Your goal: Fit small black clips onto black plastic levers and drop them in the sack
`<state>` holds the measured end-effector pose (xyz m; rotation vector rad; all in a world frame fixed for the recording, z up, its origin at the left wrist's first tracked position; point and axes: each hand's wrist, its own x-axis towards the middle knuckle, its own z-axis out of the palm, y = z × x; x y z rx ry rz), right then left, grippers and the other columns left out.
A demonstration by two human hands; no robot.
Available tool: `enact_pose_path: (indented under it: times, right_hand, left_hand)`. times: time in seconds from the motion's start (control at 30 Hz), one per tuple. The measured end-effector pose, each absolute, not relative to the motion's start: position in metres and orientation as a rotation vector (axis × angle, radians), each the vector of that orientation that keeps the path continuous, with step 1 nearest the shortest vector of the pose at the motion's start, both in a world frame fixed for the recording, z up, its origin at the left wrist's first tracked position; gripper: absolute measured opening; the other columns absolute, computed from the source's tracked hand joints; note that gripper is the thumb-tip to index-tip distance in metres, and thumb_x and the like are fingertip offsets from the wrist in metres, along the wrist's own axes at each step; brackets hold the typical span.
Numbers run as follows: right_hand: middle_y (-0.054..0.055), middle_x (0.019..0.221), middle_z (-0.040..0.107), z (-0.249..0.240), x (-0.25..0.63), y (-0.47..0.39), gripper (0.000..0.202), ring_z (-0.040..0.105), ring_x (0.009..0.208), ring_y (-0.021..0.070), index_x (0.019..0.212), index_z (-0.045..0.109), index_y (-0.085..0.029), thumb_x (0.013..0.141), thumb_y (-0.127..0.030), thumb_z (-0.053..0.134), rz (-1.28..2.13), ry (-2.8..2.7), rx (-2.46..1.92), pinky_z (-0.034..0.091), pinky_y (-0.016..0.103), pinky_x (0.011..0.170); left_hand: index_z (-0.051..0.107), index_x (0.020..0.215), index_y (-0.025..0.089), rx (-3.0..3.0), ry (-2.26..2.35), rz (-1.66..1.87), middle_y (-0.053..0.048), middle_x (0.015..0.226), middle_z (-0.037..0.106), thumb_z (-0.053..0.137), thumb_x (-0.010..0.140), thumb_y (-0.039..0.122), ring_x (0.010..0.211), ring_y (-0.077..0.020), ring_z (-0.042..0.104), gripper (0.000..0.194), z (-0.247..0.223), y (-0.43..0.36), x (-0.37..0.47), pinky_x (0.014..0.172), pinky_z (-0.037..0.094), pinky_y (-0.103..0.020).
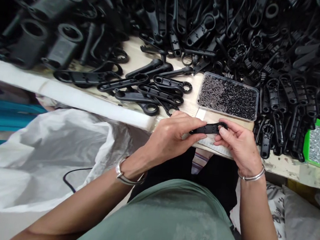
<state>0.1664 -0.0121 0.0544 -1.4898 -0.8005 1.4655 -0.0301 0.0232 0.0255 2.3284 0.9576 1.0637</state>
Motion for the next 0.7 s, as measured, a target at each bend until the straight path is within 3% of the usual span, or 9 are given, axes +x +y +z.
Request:
enact_pose_path:
  times: [0.13, 0.37, 0.6, 0.7]
  right_hand:
    - [-0.001, 0.064, 0.065, 0.057, 0.177, -0.011, 0.045, 0.058, 0.056, 0.0102, 0.108, 0.072, -0.016, 0.070, -0.037, 0.084, 1.576, -0.938, -1.501, 0.051, 0.024, 0.058]
    - [0.000, 0.068, 0.064, 0.054, 0.191, -0.010, 0.046, 0.055, 0.059, 0.0099, 0.116, 0.071, -0.017, 0.078, -0.040, 0.078, 1.596, -1.144, -1.538, 0.044, 0.024, 0.058]
    - [0.001, 0.068, 0.066, 0.055, 0.182, -0.008, 0.053, 0.060, 0.060, 0.0128, 0.120, 0.068, -0.015, 0.076, -0.043, 0.078, 1.560, -1.184, -1.595, 0.051, 0.029, 0.063]
    - [0.005, 0.084, 0.070, 0.061, 0.182, -0.008, 0.063, 0.065, 0.065, 0.0158, 0.126, 0.063, -0.015, 0.073, -0.045, 0.079, 1.431, -1.219, -1.660, 0.055, 0.033, 0.064]
  left_hand:
    - [0.069, 0.088, 0.021, 2.300, 0.916, 0.997, 0.000, 0.079, 0.074, 0.064, 0.090, 0.029, 0.072, -0.0148, 0.066, 0.010, 0.028, 0.026, -0.031, 0.076, 0.047, -0.028]
    - [0.071, 0.096, 0.021, 2.257, 0.868, 1.008, 0.000, 0.082, 0.075, 0.067, 0.088, 0.025, 0.076, -0.0146, 0.067, 0.010, 0.027, 0.029, -0.032, 0.078, 0.048, -0.028]
    - [0.069, 0.095, 0.017, 2.270, 0.848, 1.034, -0.002, 0.084, 0.075, 0.071, 0.084, 0.018, 0.078, -0.0153, 0.068, 0.011, 0.023, 0.032, -0.034, 0.077, 0.049, -0.026]
    - [0.068, 0.098, 0.016, 2.315, 0.872, 0.961, -0.004, 0.090, 0.075, 0.069, 0.085, 0.016, 0.083, -0.0174, 0.068, 0.013, 0.023, 0.036, -0.038, 0.080, 0.050, -0.029]
